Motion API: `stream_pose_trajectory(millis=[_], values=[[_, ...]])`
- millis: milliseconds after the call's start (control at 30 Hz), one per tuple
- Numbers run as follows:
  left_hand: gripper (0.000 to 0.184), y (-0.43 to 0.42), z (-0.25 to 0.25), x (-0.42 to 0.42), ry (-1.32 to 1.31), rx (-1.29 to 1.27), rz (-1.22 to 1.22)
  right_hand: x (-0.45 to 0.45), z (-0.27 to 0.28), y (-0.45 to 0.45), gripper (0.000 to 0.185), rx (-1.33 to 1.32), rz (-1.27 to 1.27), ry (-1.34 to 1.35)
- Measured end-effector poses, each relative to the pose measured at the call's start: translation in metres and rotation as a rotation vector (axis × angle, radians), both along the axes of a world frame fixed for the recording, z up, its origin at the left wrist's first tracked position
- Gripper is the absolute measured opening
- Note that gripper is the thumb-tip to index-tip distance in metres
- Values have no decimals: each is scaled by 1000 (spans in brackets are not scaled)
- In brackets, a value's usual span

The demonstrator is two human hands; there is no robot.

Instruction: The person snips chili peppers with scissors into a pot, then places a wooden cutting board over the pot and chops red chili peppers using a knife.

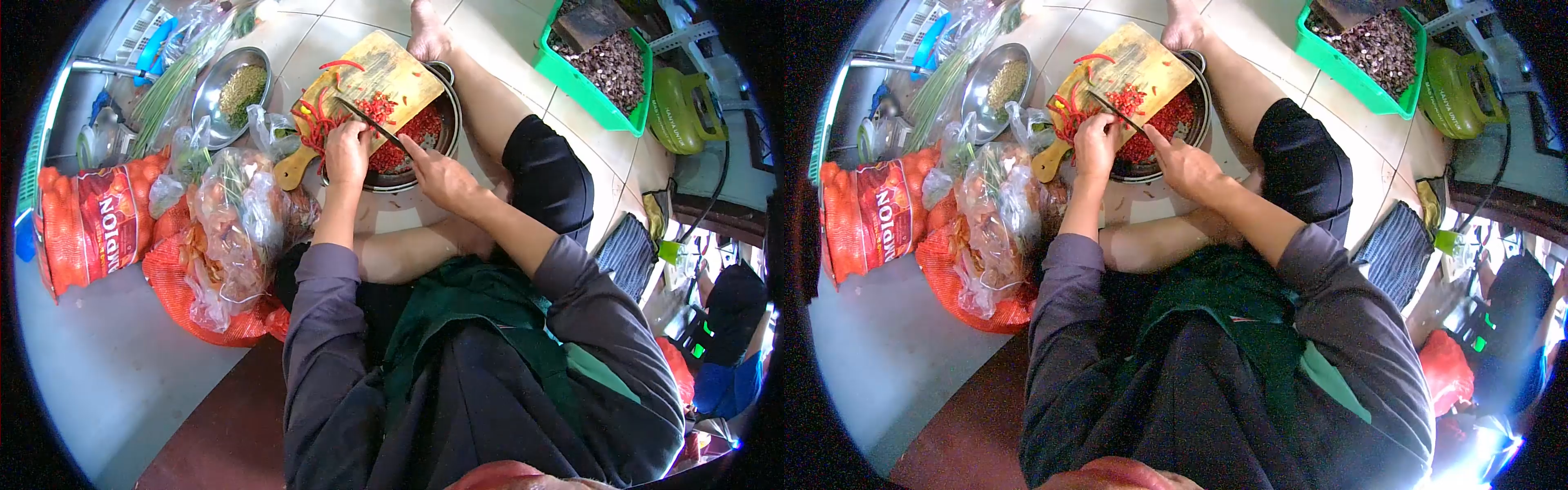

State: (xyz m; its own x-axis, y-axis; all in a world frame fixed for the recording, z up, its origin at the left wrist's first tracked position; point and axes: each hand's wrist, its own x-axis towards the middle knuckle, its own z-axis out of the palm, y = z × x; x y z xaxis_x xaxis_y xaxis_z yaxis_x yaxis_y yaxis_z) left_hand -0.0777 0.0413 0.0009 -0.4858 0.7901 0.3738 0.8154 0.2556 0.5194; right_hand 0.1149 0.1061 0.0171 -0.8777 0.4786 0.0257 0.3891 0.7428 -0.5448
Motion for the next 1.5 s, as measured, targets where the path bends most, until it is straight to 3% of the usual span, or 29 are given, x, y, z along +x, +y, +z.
stream_pose_trajectory(millis=[100,200,233,333,467,500,600,700,800,833,1067,1167,1233,1433,1500], values=[[9,1,3,1,-18,13,-2,-19,0,3,52,-19,-30,98],[7,1,3,0,-38,12,-15,-32,9,6,47,-255,-261,258],[8,1,2,0,-23,9,-7,-35,19,12,45,-446,-334,140],[10,2,5,2,-16,-15,22,-46,-6,18,46,-365,-410,219],[12,0,6,-1,-2,9,-10,-66,-28,10,37,-847,-510,456],[12,0,6,-1,0,1,-11,-66,-9,6,32,-1041,-580,423],[13,1,9,-1,-13,-9,-23,-69,-22,10,28,-1051,-586,532],[12,-1,15,5,-41,-30,-45,-67,-34,11,27,-849,-589,474],[12,-7,13,15,-37,-23,-87,-44,5,-1,31,-1004,-608,356],[13,-11,12,20,-29,-16,-92,-39,-11,-4,34,-856,-574,377],[14,-20,13,46,-23,-14,-89,-15,-9,-14,35,-867,-621,326],[16,-17,14,52,-54,16,-79,-6,-7,-16,35,-747,-599,337],[16,-12,14,54,-59,34,-87,-4,23,-15,35,-815,-636,294],[14,-3,9,65,-28,34,-60,1,-25,-3,26,-618,-577,339],[14,-4,9,65,-30,18,-51,4,-20,-2,31,-673,-559,312]])
